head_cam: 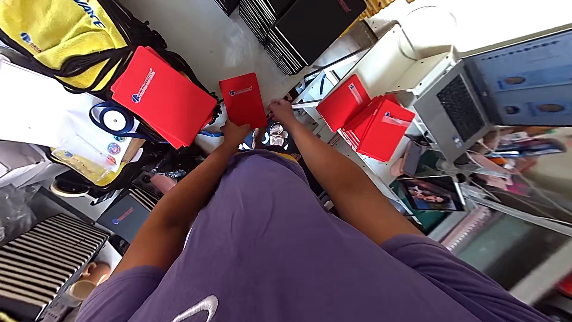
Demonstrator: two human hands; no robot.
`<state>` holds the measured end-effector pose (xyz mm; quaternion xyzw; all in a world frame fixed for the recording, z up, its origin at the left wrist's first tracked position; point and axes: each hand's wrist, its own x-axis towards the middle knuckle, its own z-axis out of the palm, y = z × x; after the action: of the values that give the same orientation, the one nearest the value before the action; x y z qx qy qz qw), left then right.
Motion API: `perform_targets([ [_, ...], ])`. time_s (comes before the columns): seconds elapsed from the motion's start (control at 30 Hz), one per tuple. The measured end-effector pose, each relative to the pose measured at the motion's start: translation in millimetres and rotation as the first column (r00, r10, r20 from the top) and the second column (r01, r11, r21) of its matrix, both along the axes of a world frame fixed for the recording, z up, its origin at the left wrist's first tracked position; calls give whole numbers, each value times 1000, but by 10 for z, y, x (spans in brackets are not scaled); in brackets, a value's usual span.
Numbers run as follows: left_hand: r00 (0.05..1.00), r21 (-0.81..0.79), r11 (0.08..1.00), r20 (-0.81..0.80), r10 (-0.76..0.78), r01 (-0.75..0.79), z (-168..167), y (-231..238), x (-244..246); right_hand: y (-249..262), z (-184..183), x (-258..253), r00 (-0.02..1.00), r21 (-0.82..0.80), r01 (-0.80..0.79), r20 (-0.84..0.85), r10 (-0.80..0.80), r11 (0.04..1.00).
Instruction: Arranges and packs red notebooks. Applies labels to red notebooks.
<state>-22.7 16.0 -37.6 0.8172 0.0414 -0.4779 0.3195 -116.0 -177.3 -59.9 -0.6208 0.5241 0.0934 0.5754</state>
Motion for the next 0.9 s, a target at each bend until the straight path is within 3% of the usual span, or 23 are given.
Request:
perform_targets([
  [0.07, 993, -18, 997, -87, 79, -81, 77, -22, 8, 191, -25, -43, 974, -175, -222, -72, 213, 959],
  [0.17, 975, -22, 995, -204, 89, -96, 145, -39, 42, 400, -4, -83, 979, -302, -200, -87, 182, 932],
  [0.27, 988, -110, 993, -148, -51, 35, 259, -52, 40, 396, -11, -187, 995, -236, -87, 33, 97, 968],
  [0.37, 974, -154, 963, -29, -227, 220, 464, -102, 71, 339, 60, -317, 971, -13, 6, 237, -3, 1000],
  [0.47, 963, -201, 943, 21, -267, 266, 810, -104, 174, 282, 146, -371, 947, 177, 122, 273, -168, 977],
  [0.53, 969, -312, 918, 42, -243, 244, 1048, -34, 260, 260, 163, -322, 944, 119, 154, 275, -181, 981],
  [0.6, 984, -452, 876, 21, -177, 168, 1317, 128, 319, 331, 156, -254, 953, -179, 48, 304, 9, 983],
  [0.67, 990, -561, 817, 67, -121, 137, 1592, 332, 372, 411, 153, -140, 938, -432, -216, 158, 309, 875],
  [0.77, 988, -653, 753, 153, 30, 78, 1851, 666, 441, 593, 276, 295, 872, -460, -439, -13, 489, 772],
  [0.9, 949, -659, 745, 157, 275, -106, 1891, 1066, 555, 736, 179, 968, 885, -427, -425, -8, 466, 798],
])
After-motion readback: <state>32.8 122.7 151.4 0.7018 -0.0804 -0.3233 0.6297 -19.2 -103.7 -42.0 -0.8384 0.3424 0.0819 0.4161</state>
